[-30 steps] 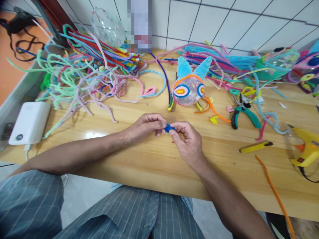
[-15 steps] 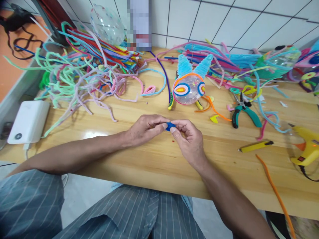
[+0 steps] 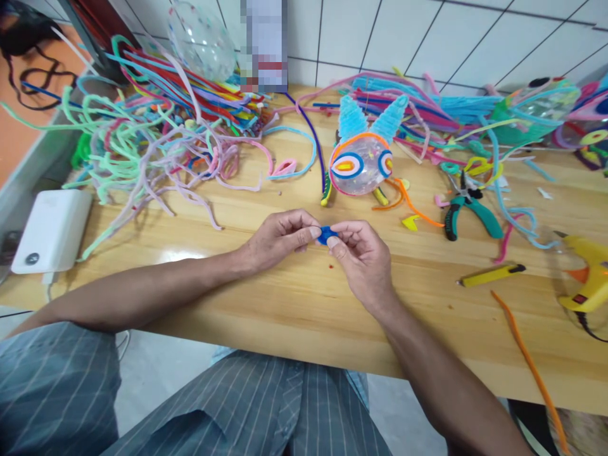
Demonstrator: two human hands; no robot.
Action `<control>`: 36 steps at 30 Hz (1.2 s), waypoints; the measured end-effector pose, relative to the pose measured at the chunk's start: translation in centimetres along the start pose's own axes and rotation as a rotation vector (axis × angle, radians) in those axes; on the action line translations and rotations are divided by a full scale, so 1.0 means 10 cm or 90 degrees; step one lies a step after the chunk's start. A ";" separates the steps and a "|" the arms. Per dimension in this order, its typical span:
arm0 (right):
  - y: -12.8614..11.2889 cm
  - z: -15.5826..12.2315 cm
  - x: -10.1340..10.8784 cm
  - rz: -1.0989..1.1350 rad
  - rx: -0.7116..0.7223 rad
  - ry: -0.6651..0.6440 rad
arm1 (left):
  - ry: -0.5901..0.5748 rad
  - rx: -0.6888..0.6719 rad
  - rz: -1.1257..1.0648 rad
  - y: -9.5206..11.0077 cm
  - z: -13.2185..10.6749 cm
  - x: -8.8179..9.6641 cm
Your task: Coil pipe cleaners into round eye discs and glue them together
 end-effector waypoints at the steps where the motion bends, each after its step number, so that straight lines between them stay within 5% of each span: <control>1: 0.00 -0.01 0.00 -0.009 0.006 -0.007 | -0.005 0.015 -0.012 0.00 0.00 0.00; 9: 0.04 -0.05 -0.02 -0.030 0.011 -0.020 | 0.010 0.045 -0.044 0.00 0.00 0.00; 16: 0.01 0.00 -0.01 -0.008 -0.013 0.064 | -0.024 0.067 -0.116 -0.07 0.04 -0.04; 30: -0.04 -0.04 -0.05 -0.063 0.072 0.036 | -0.016 0.030 -0.047 0.01 -0.02 -0.04; 36: 0.02 -0.04 -0.01 -0.021 0.021 0.024 | -0.014 0.070 -0.086 -0.01 0.03 -0.03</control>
Point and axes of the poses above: each hand's wrist, its own z-axis towards the middle knuckle, its own x-axis out of the back of the hand, y = z × x, the point moved 2 cm from there along z, towards the middle knuckle, and after that the axes turned 14 degrees about x, right-handed, at the moved point
